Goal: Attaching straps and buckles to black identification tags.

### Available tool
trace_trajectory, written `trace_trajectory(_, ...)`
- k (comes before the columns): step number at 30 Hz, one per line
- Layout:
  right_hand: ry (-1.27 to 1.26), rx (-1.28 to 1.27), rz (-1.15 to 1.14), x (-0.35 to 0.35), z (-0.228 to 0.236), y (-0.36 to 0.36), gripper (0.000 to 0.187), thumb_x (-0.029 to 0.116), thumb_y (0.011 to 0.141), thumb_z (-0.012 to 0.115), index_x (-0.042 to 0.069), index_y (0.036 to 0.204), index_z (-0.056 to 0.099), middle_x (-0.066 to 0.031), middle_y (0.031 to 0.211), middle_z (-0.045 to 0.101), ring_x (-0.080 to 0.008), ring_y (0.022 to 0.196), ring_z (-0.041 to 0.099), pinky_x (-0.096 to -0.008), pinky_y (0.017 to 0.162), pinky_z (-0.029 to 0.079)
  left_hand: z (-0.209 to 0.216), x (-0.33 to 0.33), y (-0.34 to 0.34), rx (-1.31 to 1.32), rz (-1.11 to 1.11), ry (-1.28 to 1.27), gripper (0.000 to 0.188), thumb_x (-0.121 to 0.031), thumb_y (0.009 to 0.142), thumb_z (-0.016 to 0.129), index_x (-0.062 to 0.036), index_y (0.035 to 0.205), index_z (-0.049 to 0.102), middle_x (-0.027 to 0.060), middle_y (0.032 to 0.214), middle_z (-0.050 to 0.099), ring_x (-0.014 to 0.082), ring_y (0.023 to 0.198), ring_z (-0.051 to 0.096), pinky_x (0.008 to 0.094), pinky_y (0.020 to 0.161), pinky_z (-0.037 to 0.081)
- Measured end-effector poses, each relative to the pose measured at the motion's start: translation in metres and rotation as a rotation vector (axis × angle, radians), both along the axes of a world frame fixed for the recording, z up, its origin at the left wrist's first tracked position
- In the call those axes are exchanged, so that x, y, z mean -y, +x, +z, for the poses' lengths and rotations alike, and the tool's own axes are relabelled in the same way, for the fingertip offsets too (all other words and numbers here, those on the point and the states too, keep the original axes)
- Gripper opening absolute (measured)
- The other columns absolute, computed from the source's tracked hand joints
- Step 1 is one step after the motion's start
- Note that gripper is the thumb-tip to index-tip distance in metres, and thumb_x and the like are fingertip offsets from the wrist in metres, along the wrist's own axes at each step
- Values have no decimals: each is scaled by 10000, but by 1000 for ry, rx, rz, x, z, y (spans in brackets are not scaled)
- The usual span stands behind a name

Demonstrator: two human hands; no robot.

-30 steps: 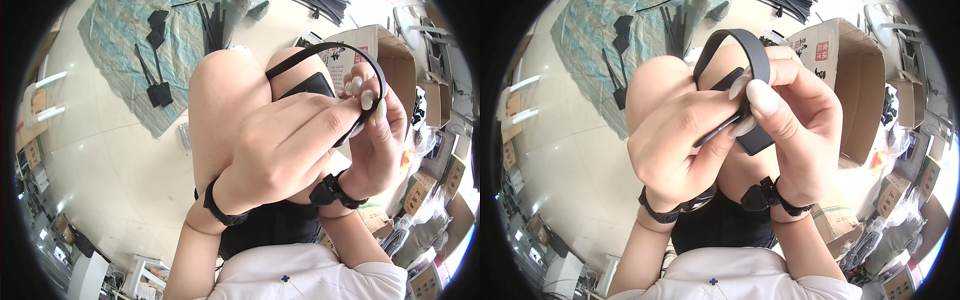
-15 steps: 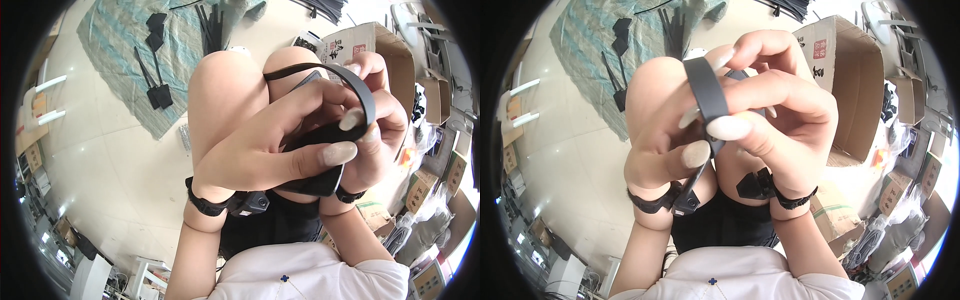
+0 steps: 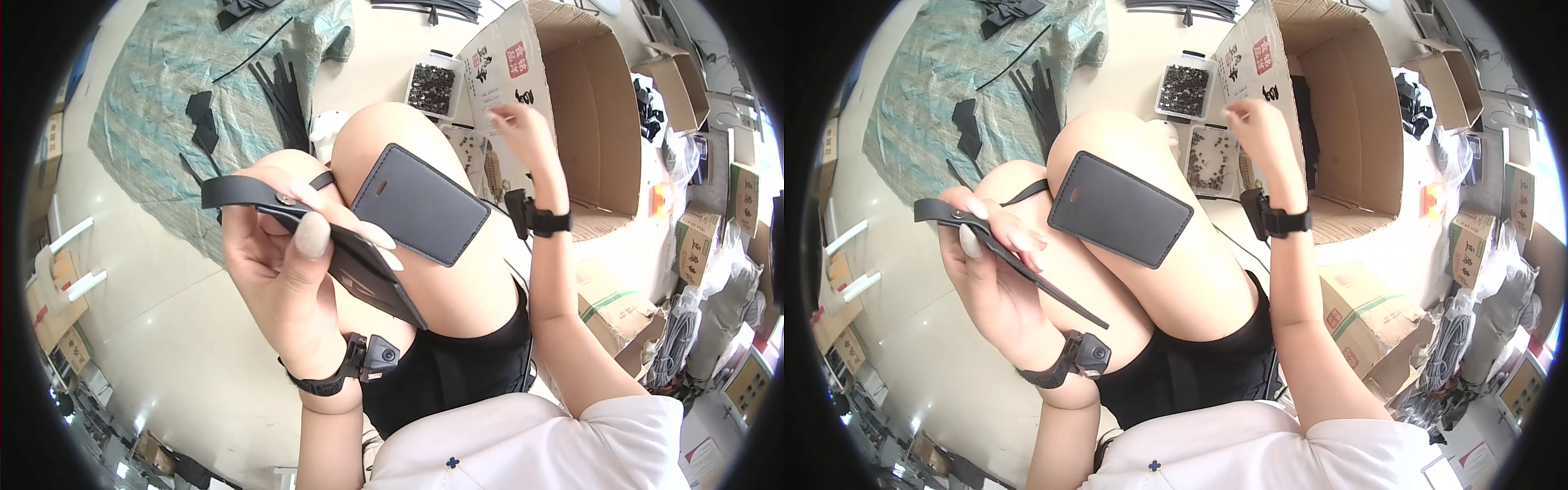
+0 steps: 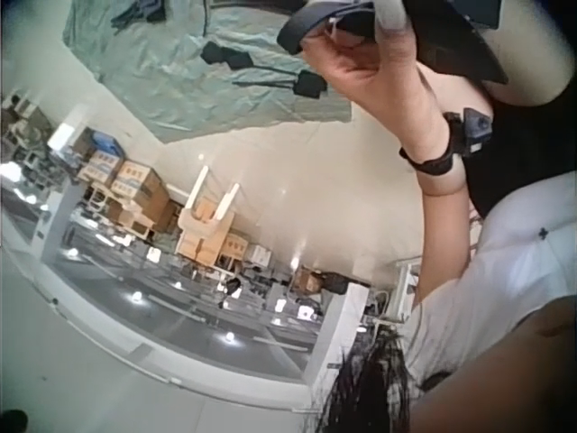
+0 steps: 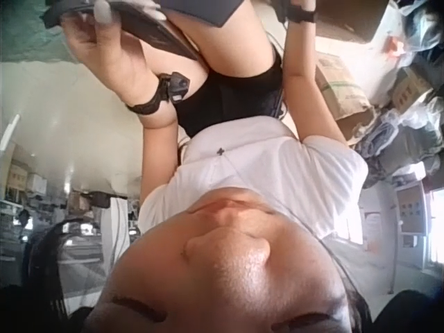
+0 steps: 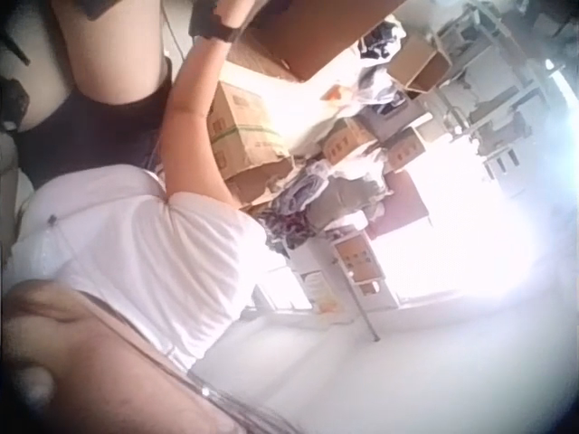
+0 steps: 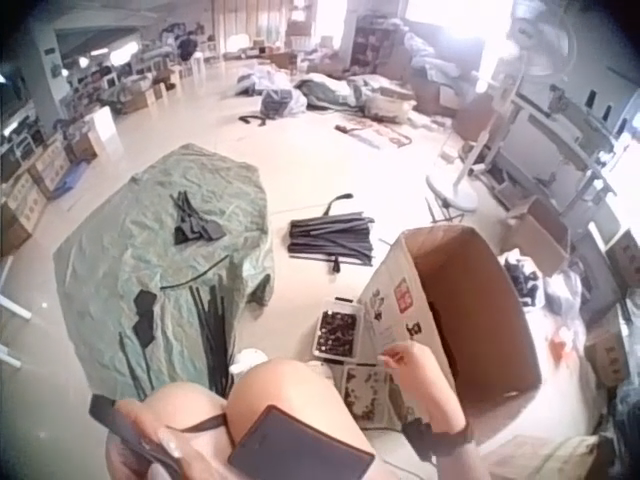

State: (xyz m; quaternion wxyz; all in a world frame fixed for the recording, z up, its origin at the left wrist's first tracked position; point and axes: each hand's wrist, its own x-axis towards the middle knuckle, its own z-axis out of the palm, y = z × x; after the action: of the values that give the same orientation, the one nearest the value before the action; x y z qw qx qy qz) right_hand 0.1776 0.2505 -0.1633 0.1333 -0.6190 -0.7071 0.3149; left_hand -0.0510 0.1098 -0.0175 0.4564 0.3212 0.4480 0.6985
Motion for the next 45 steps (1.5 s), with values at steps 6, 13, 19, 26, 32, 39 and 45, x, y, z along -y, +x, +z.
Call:
trace_trajectory(6, -245, 314, 215, 31, -216, 43, 644, 138, 657, 675, 38, 1228, 395, -248, 1108, 488, -355, 1025, 485, -370, 870, 410, 3, -11, 15, -39, 124, -105, 307, -246, 851, 524, 23, 963, 425, 107, 720, 539, 191, 565, 549, 285, 526, 465)
trace_trajectory(13, -257, 247, 181, 74, -278, 2, 446, 60, 718, 592, 32, 1128, 418, -200, 1105, 440, -363, 967, 505, -422, 811, 438, 6, -5, 11, -109, 206, -146, 296, -314, 912, 372, -24, 879, 416, 31, 585, 462, 96, 456, 416, 207, 479, 380)
trace_trajectory(19, -309, 93, 69, 57, -305, 55, 141, 33, 734, 525, 1, 863, 572, -203, 848, 577, -349, 817, 567, -420, 713, 459, 3, -17, 24, 48, 126, -76, 197, -170, 814, 562, -2, 853, 466, 97, 651, 526, 177, 515, 537, 315, 479, 497)
trace_trajectory(26, -232, -198, -90, 48, -198, -3, 103, 53, 742, 578, -46, 761, 555, -116, 579, 576, -181, 482, 581, -295, 474, 461, 2, -11, 12, -162, 253, -235, 121, -14, 717, 655, 25, 754, 546, 25, 811, 531, 49, 638, 455, 168, 611, 362)
trace_trajectory(32, -137, -228, -148, 27, -114, 26, 145, 18, 741, 594, -4, 867, 525, -48, 615, 538, -120, 525, 552, -229, 493, 440, 4, -21, 22, -158, 72, -199, 76, -18, 782, 579, 38, 831, 568, 82, 871, 590, 97, 799, 518, 220, 783, 385)
trace_trajectory(39, -74, -521, -204, 32, 38, -9, 51, 9, 801, 571, -25, 838, 581, -23, 682, 578, -50, 578, 533, -177, 542, 438, 2, -11, 10, -189, 48, -135, 221, -17, 773, 606, 51, 979, 567, 67, 897, 602, 66, 760, 529, 173, 724, 399)
trace_trajectory(45, 93, -626, -153, 46, 105, -35, 53, -18, 792, 579, -42, 837, 562, -45, 730, 586, -70, 619, 550, -187, 570, 450, 7, -4, 8, -506, 470, 91, 714, 46, 790, 504, 18, 1350, 61, 116, 800, 578, 92, 697, 528, 176, 643, 411)
